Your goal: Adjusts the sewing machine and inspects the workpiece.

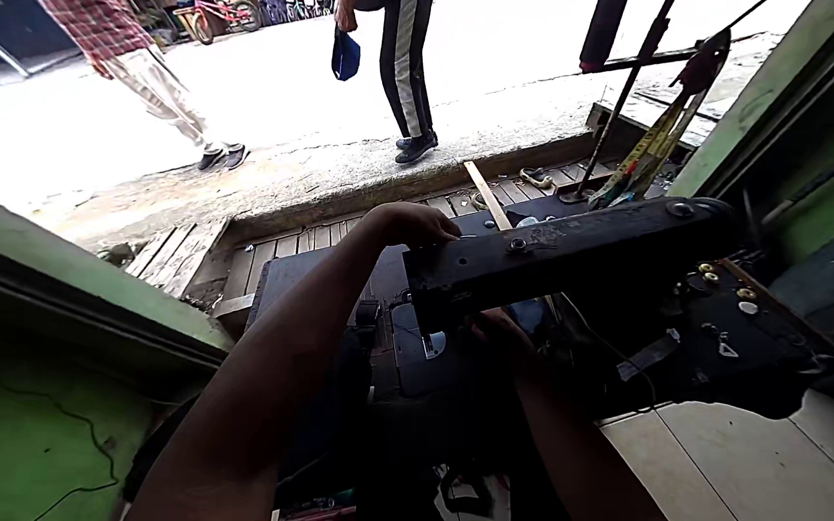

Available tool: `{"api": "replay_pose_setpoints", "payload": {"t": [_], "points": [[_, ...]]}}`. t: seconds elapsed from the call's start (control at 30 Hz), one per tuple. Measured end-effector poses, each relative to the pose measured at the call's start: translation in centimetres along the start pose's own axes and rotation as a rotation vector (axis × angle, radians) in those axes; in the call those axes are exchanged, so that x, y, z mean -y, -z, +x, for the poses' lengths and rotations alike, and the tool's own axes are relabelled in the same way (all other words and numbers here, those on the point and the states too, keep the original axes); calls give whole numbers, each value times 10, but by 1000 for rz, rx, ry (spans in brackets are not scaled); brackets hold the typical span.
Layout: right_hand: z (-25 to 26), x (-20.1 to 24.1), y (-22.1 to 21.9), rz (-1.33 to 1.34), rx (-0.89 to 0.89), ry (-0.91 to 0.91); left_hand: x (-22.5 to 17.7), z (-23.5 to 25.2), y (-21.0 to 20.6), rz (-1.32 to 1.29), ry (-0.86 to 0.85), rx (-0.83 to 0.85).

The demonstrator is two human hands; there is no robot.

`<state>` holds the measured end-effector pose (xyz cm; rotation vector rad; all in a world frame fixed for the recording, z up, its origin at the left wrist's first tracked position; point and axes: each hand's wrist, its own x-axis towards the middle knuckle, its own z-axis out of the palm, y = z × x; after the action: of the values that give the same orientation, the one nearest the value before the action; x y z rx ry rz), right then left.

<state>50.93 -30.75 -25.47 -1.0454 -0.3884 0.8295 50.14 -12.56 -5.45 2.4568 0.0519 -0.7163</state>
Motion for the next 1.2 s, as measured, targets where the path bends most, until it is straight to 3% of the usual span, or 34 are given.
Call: {"api": "replay_pose_setpoints", "payload": {"t": [0.13,0.27,0.57,0.97,1.2], "points": [[5,2,4,-28,70,-12,-8,10,5,155,26,-27],[5,8,4,-244,95,-46,-15,7,5,262,100,-152],[13,3,6,-337,68,54,-17,1,-16,389,38,-370],[12,2,24,-165,110,-20,-23,-1,-16,421,64,-332],[18,-5,25,-344,76,-8,-28,-3,-16,383,125,-318]]}}
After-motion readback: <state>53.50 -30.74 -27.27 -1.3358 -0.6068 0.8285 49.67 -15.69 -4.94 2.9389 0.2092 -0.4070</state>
